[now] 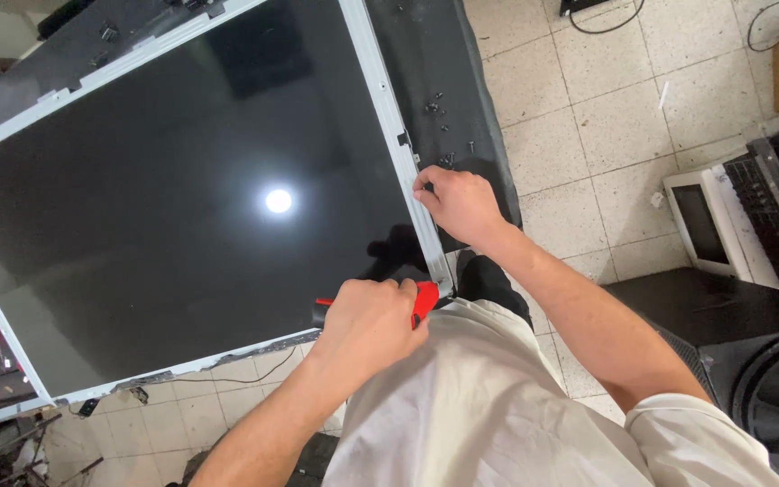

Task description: Removing screws from the frame of a television using a screwdriver to disassemble it for repair.

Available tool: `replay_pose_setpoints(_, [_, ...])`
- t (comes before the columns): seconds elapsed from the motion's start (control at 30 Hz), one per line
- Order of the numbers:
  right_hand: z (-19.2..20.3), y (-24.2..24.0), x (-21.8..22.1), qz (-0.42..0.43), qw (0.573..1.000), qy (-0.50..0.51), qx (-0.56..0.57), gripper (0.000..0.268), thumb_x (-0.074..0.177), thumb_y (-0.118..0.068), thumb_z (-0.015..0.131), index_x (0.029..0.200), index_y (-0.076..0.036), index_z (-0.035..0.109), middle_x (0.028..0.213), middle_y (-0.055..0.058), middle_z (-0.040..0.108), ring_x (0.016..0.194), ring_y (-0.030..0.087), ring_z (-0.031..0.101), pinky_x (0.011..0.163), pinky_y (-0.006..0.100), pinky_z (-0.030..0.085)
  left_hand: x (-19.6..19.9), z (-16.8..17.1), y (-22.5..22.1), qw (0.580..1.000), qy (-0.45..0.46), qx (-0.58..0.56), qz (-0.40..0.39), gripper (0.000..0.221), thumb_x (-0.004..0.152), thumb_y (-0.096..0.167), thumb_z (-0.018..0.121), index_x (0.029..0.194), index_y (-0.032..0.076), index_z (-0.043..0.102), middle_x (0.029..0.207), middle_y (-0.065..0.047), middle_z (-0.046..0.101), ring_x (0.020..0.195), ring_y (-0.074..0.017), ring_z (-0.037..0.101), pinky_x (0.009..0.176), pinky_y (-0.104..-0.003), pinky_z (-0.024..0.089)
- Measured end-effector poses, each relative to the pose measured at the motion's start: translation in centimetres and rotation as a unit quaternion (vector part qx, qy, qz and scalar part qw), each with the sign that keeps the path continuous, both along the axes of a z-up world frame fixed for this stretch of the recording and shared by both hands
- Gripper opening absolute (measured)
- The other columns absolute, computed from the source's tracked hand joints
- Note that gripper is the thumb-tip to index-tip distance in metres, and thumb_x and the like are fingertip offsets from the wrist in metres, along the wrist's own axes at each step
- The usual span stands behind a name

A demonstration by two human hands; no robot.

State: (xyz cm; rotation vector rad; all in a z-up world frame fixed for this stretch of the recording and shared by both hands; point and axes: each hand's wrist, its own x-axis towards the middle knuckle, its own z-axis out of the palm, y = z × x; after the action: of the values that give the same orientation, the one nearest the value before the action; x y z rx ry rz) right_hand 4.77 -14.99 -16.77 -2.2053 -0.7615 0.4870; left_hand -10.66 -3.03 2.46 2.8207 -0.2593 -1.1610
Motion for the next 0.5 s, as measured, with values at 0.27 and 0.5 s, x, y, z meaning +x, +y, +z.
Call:
replay_pose_setpoints(0.27, [-0.4,0.05,-0.42,-0.008,1.0,-0.01,-0.003,0.011,0.106,-0.024,0.071,0.116,-0.019,0.074,0.06,-0.003,0.067,0.064,0.024,0.072,0.071,0.041,0.061,-0.8,-0.3,-0.18,1.0,-0.006,-0.007,0.004,0.055,0.105,0.041,0.058,0.135,-0.004,0.073,0.084,-0.014,0.077,0.069,-0.0261,0.077,0.066,-0.039,0.058])
replay_pose_setpoints(0.5, [-0.47,0.04,-0.62,-0.007,1.0,-0.015,-0.009,0.013,0.107,-0.024,0.071,0.118,-0.019,0.073,0.061,-0.002,0.068,0.064,0.024,0.072,0.072,0.041,0.062,-1.15,-0.53,-0.57,1.0,-0.019,0.008,0.005,0.057,0.103,0.043,0.063,0.135,-0.003,0.074,0.083,-0.015,0.077,0.068,-0.0263,0.077,0.065,-0.041,0.06])
